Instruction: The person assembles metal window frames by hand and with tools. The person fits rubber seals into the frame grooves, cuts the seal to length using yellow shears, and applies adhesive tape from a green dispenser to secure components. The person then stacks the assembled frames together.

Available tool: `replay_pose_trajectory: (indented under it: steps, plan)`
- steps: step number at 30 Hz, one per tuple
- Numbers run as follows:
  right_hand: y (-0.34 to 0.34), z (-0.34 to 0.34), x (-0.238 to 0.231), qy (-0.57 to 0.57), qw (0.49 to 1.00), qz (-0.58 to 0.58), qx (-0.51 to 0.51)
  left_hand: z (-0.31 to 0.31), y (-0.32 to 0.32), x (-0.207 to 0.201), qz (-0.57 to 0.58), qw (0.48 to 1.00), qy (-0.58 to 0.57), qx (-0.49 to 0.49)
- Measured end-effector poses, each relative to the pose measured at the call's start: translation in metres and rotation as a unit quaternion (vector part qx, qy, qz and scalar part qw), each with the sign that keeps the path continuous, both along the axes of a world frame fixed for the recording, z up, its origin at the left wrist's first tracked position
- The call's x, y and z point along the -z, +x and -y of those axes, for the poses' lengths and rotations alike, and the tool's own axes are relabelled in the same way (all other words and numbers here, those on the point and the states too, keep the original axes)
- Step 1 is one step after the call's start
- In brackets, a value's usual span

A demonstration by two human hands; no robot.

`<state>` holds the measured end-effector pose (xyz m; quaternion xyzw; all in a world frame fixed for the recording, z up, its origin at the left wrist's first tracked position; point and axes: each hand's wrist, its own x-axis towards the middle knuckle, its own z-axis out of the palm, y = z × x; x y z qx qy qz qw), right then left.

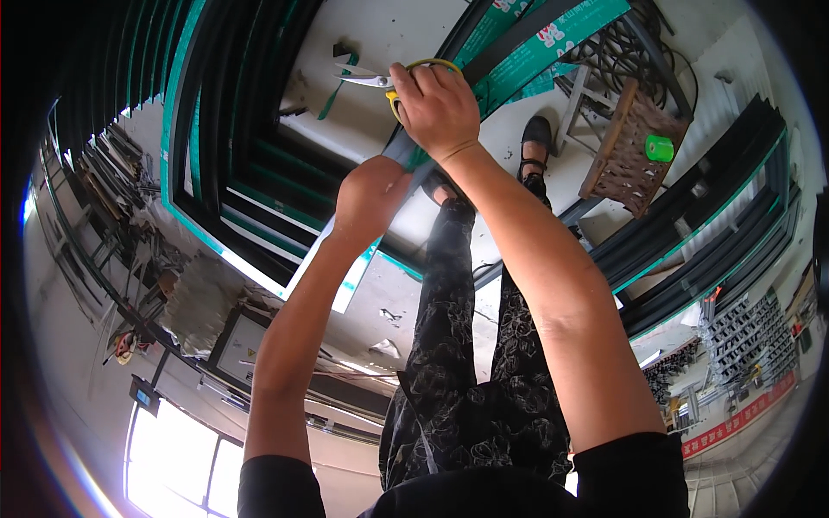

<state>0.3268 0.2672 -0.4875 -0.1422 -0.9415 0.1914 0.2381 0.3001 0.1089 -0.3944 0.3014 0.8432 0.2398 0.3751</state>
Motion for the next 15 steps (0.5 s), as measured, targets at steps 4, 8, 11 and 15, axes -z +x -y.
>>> replay_pose_trajectory:
  steps: [4, 8, 11, 15]
  plan:
    - [0.005, -0.005, -0.004, -0.028, 0.999, 0.023, 0.000, -0.011, 0.007, -0.006, -0.038, 0.998, -0.009, 0.052]
    - [0.014, -0.022, -0.036, -0.261, 0.962, 0.005, -0.077, -0.010, 0.014, -0.002, -0.155, 0.987, -0.005, 0.037]
    - [0.072, -0.037, -0.077, -0.527, 0.837, 0.102, -0.107, 0.007, 0.012, 0.003, 0.005, 0.998, -0.059, -0.016]
    - [0.163, -0.051, -0.067, -0.806, 0.462, 0.367, -0.039, 0.006, 0.016, 0.013, -0.016, 0.995, 0.031, -0.092]
